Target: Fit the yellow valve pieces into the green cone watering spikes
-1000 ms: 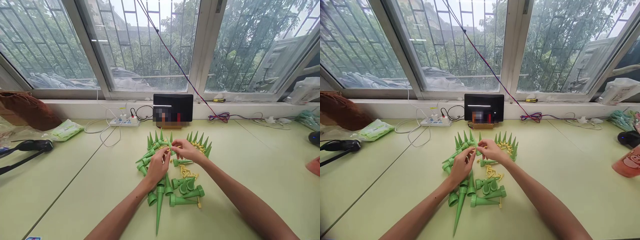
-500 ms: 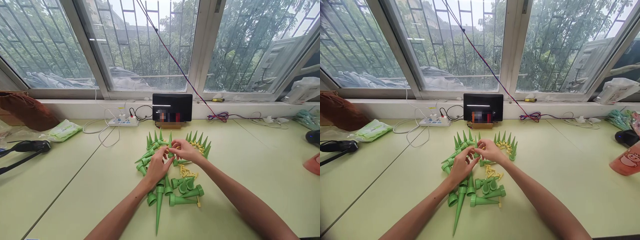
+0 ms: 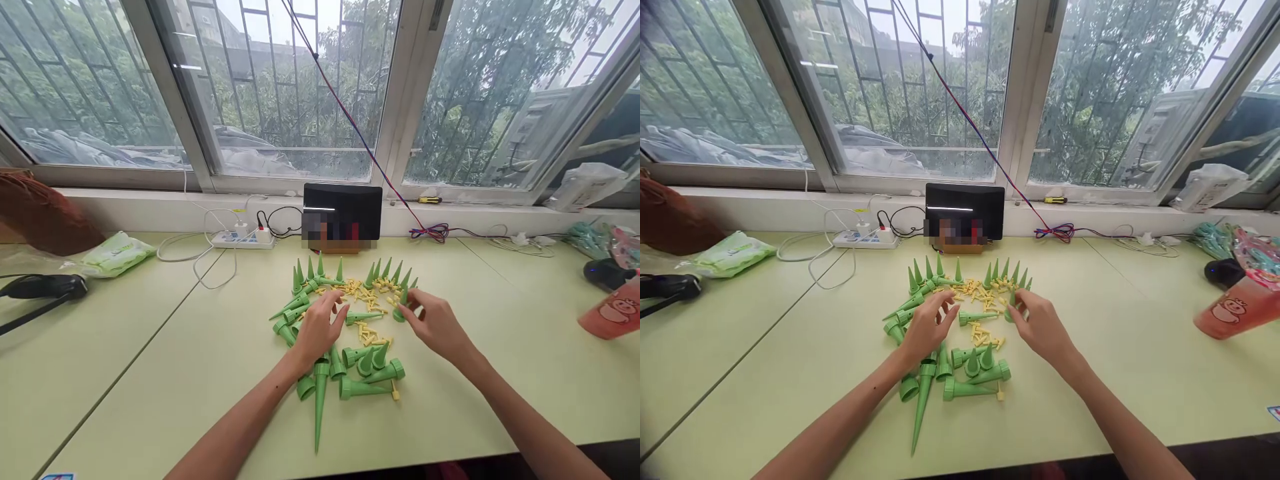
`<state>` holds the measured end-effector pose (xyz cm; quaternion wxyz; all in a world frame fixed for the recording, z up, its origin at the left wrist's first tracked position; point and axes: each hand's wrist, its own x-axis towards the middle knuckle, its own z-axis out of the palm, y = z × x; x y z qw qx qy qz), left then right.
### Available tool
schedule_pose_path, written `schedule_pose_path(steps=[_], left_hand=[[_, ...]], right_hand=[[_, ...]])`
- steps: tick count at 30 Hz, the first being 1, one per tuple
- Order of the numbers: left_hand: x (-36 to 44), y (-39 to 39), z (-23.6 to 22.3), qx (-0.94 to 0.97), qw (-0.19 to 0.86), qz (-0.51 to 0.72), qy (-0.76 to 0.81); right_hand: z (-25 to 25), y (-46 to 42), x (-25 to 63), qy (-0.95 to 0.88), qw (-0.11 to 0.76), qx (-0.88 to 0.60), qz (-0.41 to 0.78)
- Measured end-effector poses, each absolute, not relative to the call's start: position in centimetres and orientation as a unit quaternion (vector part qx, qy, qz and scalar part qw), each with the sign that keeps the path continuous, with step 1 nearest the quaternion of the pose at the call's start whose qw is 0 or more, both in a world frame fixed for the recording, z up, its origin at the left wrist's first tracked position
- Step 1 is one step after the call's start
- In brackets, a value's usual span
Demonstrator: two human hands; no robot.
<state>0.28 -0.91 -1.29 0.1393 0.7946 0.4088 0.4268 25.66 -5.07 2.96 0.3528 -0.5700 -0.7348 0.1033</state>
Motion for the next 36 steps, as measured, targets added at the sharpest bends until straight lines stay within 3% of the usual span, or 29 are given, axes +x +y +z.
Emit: schedule_pose_path(steps=[9,18,36], left_hand=[[0.4,-0.8,-1.2,0.804,0.129,0.422,0.398],[0.4,-1.0,-0.8,0.811,0.134,0.416,0.39],[0.5,-1.0,-0.9,0.816,0.131,0.41,0.387]], right_hand=[[-3.2,-4.9,27.1,-0.706,0.361,-0.602,0.091],[-3.7,-3.9,26.5,-0.684,0.389,-0.613,0.066],[-3.7,-3.9,26.0,-0.654,0.363,-0.663,0.035]])
